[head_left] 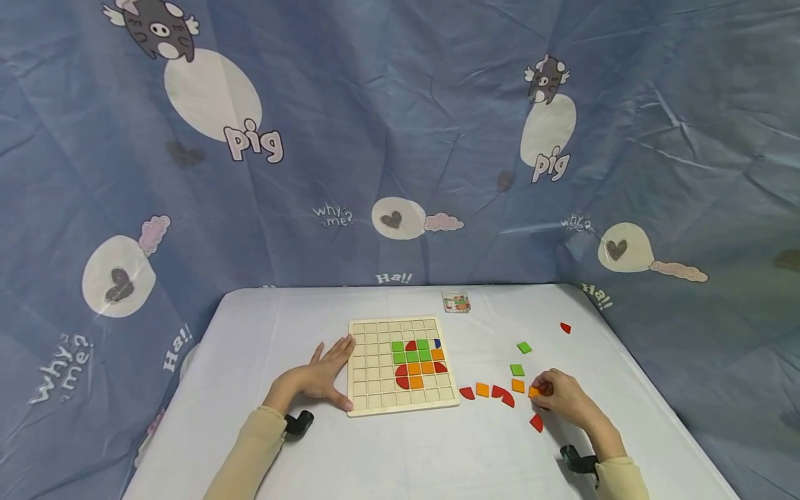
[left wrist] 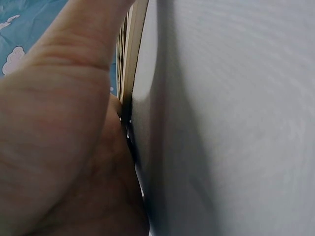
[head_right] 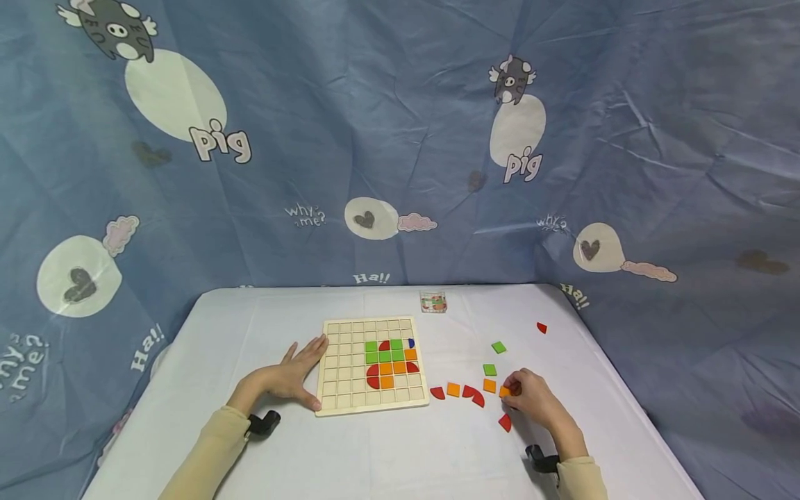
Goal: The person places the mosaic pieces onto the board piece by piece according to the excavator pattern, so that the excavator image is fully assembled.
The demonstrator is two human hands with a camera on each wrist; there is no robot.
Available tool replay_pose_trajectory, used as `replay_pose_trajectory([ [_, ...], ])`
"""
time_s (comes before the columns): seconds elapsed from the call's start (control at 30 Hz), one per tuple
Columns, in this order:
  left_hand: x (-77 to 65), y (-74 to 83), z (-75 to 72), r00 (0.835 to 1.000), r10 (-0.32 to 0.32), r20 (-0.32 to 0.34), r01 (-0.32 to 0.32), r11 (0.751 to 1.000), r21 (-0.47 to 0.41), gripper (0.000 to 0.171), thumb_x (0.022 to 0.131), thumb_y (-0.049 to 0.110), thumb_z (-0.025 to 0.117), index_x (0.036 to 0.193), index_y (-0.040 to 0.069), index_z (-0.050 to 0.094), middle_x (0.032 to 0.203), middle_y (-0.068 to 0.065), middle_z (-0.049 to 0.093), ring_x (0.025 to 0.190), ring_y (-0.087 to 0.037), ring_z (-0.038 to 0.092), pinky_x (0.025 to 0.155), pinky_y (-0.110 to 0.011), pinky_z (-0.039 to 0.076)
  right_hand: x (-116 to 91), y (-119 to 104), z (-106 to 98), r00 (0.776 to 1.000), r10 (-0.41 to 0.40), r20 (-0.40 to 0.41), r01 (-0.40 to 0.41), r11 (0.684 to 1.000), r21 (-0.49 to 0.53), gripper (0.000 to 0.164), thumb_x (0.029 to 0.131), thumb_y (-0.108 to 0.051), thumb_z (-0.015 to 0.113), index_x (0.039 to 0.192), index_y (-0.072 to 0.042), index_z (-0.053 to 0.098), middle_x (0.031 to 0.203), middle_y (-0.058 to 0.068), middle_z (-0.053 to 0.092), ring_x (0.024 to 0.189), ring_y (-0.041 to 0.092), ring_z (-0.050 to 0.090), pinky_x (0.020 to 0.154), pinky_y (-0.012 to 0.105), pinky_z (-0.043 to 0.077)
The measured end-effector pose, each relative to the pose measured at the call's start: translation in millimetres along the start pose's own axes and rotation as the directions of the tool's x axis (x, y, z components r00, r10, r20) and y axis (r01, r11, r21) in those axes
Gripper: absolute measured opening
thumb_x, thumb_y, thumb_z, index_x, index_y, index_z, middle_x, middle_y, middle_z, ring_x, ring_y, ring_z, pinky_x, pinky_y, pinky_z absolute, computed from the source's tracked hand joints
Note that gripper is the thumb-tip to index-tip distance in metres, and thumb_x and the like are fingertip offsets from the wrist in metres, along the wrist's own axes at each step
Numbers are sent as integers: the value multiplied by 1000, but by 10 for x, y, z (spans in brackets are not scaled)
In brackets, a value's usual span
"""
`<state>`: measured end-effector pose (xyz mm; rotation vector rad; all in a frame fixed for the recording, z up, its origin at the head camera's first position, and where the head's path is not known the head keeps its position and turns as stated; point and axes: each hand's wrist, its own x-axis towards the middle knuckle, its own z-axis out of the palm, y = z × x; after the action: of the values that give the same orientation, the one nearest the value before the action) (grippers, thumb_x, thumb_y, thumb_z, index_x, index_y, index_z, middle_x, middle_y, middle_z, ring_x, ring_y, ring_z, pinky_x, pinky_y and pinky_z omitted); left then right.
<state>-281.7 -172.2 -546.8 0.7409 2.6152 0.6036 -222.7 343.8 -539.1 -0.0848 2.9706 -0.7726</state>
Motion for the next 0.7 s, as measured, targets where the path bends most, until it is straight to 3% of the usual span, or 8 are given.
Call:
replay_pose_trajectory([
  [0.27, -2, -4, -4, 1000, -2, 2, 2, 1000, -20, 140, 59, 61, 83, 154, 1, 0, 162, -16, -7, 150, -33, -6, 117, -60, -12, 93, -114, 73, 1000, -5, -30, 7, 997, 76, 26, 77, -15, 78, 94, -5, 62, 78, 2, 57, 67, 13, 50, 53, 20, 45],
  [0.43, -4, -11, 3, 1000, -4, -2, 4, 1000, -25, 140, 58, 62, 83, 154, 1, 1, 162, -16, -6, 150, -33, -6, 117, -60, -12, 180, -394, 155, 988, -145, -56, 150, 984, 99, 28, 77, -19, 79, 96, -9, 62, 80, -1, 57, 70, 10, 50, 57, 19, 44],
  [0.7, 18, -18, 8, 1000, -8, -1, 8, 1000, -11, 140, 58, 63, 82, 154, 2, 1, 163, -15, -6, 151, -32, -6, 118, -59, -12, 361, -976, 455, 931, -366, 0, 364, 927, 94, 22, 76, -17, 80, 92, -13, 65, 82, -3, 58, 71, 8, 51, 57, 17, 44],
])
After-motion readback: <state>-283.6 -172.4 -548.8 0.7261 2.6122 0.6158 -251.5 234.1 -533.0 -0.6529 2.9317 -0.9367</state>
